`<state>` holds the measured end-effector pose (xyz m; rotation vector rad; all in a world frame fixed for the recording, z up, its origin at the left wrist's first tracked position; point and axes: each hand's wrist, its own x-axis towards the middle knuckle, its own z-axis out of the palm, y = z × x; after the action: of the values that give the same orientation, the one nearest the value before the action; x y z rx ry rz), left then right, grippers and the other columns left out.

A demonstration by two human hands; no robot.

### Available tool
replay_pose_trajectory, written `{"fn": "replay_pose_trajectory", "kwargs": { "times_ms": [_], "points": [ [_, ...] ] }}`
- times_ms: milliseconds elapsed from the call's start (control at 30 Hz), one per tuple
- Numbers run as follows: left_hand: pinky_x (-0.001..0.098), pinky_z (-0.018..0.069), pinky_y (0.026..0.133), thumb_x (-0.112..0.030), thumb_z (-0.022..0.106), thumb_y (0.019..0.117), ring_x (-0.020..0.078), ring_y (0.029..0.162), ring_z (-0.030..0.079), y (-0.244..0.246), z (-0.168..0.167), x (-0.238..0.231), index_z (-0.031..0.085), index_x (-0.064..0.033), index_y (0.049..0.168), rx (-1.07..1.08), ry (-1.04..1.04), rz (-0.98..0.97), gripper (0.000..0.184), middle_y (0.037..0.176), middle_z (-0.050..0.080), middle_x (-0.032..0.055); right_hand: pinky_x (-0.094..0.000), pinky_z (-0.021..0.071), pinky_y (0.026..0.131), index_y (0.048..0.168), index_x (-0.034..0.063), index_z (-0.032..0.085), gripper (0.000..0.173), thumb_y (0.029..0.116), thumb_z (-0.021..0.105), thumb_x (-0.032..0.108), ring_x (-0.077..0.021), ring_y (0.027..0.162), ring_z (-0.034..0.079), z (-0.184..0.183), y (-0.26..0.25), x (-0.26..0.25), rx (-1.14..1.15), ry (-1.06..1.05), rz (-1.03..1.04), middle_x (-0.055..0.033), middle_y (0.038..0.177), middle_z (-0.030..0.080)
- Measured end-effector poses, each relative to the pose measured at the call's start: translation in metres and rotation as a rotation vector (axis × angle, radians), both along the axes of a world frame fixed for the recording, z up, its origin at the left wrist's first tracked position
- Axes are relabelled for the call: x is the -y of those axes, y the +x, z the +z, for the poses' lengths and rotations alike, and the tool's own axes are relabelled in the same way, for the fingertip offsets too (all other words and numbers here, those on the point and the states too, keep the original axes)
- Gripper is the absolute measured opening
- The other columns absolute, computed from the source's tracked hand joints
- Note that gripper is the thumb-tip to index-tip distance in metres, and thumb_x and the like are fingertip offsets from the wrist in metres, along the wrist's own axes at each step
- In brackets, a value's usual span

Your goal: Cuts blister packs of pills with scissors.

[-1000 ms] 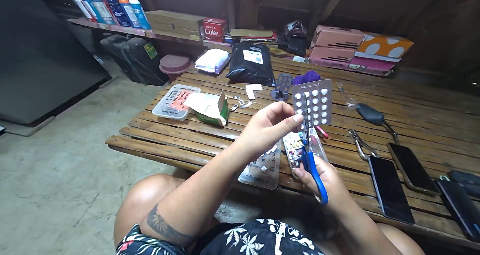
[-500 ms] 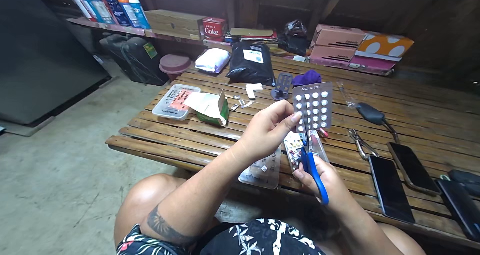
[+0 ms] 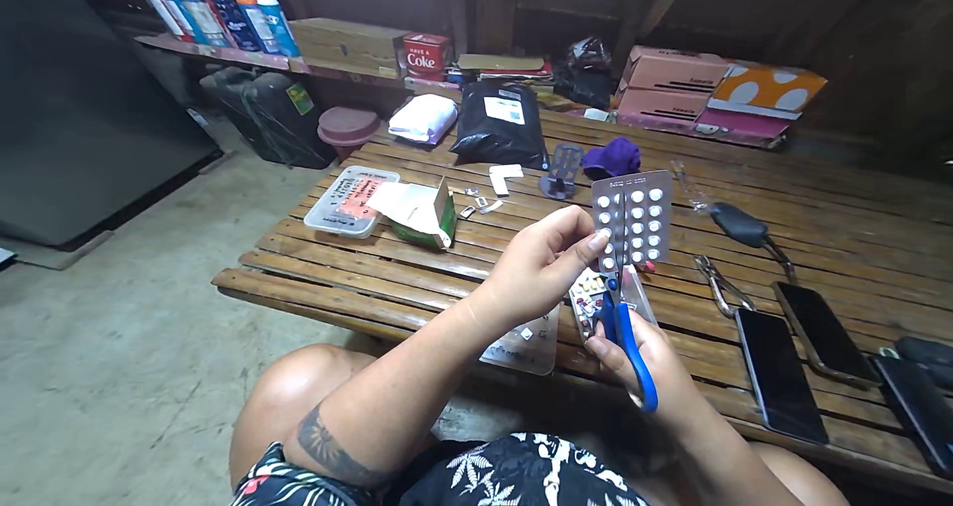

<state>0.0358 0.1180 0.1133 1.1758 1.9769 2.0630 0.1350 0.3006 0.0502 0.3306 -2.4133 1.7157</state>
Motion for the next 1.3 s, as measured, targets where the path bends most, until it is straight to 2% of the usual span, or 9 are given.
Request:
{"fn": "replay_pose_trajectory", "kwargs": {
  "times_ms": [533,867,933,1000,1300],
  "points": [
    [0.0268,0.0585,0.073,-0.011,0.051,0.1070,0.0096,0.077,0.066,-0.0010,-0.0003,-0.0003,0.059,-0.0033,0.099,0.018,0.008,-0.003,0.013,0.085,0.065,0.0041,-0.0121,0.0421,0.051,0.090,0.0161,0.061,0.036,0.0946,0.067,0.052,0.0054,0.056,0.048,0.0016,-0.0017,-0.0018,-0.007,0.049,-0.041,0.0120,0.068,0.053],
    [0.0260,0.0589,0.073,-0.014,0.051,0.1070,0.0086,0.077,0.067,-0.0023,0.0060,0.0068,0.061,-0.0034,0.100,-0.002,-0.023,-0.021,0.016,0.086,0.066,0.0036,-0.0124,0.0438,0.051,0.090,0.0170,0.062,0.036,0.0939,0.067,0.052,0.0056,0.056,0.050,0.0045,0.0005,-0.0026,0.004,0.024,-0.028,0.0124,0.068,0.055],
    [0.0262,0.0588,0.075,-0.014,0.047,0.1078,0.0078,0.079,0.067,-0.0029,0.0051,0.0059,0.061,-0.0032,0.101,-0.014,-0.003,-0.019,0.020,0.087,0.067,0.0027,-0.0126,0.0443,0.051,0.090,0.0175,0.061,0.036,0.0945,0.067,0.052,0.0052,0.057,0.051,0.0047,0.0010,-0.0026,0.005,0.006,-0.005,0.0123,0.068,0.055],
    [0.0299,0.0602,0.081,-0.014,0.043,0.1087,0.0087,0.084,0.068,-0.0042,0.0032,0.0050,0.060,-0.0036,0.102,-0.015,0.021,-0.031,0.021,0.090,0.066,0.0026,-0.0138,0.0453,0.052,0.090,0.0171,0.061,0.037,0.0942,0.067,0.053,0.0038,0.057,0.052,0.0044,0.0013,-0.0026,0.021,-0.006,0.005,0.0116,0.068,0.055],
    [0.0273,0.0594,0.072,-0.012,0.042,0.1085,0.0091,0.076,0.066,-0.0015,0.0051,0.0052,0.059,-0.0032,0.100,-0.054,0.005,-0.031,0.022,0.084,0.064,0.0037,-0.0132,0.0450,0.053,0.093,0.0165,0.062,0.035,0.0942,0.068,0.051,0.0041,0.059,0.052,0.0024,0.0029,0.0003,0.028,-0.039,0.025,0.0113,0.071,0.057]
  ]
}}
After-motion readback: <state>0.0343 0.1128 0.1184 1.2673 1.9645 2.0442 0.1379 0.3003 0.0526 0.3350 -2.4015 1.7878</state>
